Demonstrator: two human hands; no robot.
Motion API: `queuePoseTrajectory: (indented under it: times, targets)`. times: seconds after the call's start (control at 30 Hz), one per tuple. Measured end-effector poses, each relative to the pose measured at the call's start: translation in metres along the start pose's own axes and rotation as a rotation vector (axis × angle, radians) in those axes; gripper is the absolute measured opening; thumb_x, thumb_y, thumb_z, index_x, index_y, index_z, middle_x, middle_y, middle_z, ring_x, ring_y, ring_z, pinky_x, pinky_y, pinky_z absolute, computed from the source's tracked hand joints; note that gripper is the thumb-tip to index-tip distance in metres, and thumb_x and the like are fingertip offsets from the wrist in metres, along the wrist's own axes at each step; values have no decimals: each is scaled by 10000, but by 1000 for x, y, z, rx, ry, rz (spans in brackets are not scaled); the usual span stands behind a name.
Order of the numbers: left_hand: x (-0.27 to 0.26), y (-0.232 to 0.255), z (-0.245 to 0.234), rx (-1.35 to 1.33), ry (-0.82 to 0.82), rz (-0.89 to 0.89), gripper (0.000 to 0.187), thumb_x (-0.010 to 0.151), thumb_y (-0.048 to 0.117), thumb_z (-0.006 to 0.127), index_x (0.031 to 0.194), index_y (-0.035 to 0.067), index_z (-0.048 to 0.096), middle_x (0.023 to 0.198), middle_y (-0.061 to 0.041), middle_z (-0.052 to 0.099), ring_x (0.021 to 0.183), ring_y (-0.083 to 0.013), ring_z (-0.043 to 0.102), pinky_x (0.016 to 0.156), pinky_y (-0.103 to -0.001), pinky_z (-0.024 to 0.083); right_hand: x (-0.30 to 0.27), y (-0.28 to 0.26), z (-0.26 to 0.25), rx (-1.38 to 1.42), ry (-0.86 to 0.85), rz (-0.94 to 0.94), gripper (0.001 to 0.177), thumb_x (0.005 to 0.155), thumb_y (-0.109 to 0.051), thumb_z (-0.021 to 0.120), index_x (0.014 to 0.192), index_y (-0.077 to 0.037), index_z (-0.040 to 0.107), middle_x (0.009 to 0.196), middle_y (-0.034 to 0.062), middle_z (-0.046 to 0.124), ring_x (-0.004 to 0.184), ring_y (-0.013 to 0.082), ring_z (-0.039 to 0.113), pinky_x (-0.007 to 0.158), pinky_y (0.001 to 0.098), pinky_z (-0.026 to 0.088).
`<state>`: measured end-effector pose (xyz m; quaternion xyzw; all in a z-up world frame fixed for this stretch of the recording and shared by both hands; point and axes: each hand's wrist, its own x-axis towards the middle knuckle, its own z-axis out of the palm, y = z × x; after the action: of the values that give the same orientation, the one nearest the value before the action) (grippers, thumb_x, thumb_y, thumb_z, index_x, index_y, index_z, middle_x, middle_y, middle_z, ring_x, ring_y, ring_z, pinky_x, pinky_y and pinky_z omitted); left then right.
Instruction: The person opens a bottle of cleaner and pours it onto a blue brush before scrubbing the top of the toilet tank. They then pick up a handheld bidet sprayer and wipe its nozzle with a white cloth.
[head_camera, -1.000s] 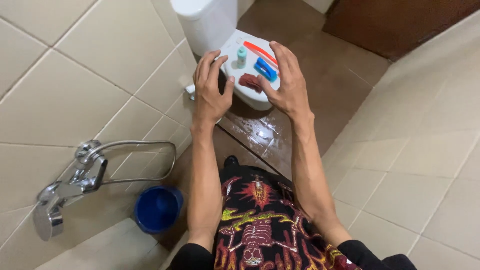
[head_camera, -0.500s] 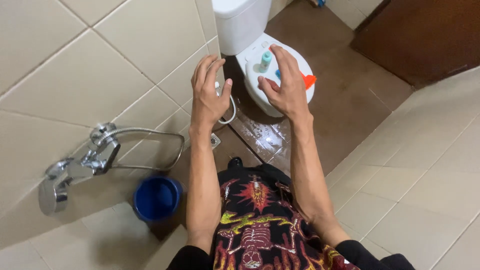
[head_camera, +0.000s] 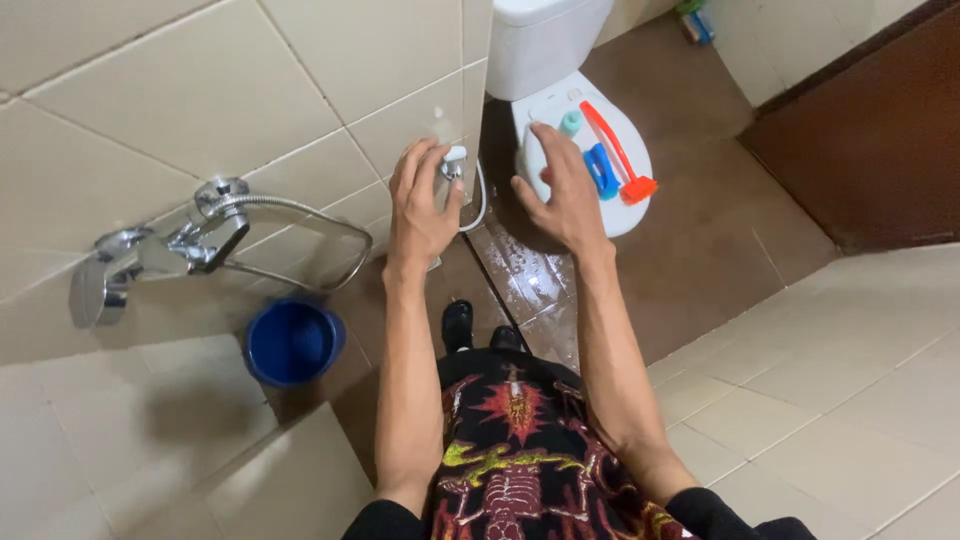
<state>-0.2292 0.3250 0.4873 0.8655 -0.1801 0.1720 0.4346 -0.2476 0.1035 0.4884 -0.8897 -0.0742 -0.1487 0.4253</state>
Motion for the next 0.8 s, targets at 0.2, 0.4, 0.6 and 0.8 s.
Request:
queuePoseTrajectory:
  times: [0.2, 0.4, 0.6, 0.8]
  targets:
    - [-10, -10, -3, 35, -14, -66, 482, 911, 60, 729, 1369, 52, 580, 1449, -141, 542, 1402, -378, 491, 1180, -485, 383, 2, 17, 16, -126, -91, -54, 700, 910, -213, 771, 1520, -82, 455, 1495, 195, 547, 1384, 376, 523, 1135, 470, 451]
    - [-16, -23, 1, 80, -63, -176, 518, 899, 75, 733, 1390, 67, 567, 1474, -132, 510, 1419, -378, 442, 1197, -482, 353, 7, 37, 28, -142, -159, -53, 702, 892, -233, 761, 1501, -51, 464, 1480, 208, 544, 1402, 382, 503, 1169, 474, 388]
    - [-22, -57, 24, 93, -81, -202, 547, 901, 96, 737, 1413, 63, 547, 1500, -124, 484, 1428, -363, 441, 1202, -477, 358, 13, 64, 50, -122, -243, -74, 699, 895, -202, 740, 1502, -20, 446, 1503, 239, 514, 1399, 398, 490, 1174, 457, 393]
    - [-30, -108, 57, 138, -122, -219, 559, 901, 96, 731, 1418, 46, 526, 1474, -137, 492, 1403, -347, 453, 1192, -495, 337, 22, 89, 85, -113, -298, -12, 655, 886, -175, 729, 1468, -18, 470, 1462, 239, 527, 1336, 400, 517, 1125, 456, 423]
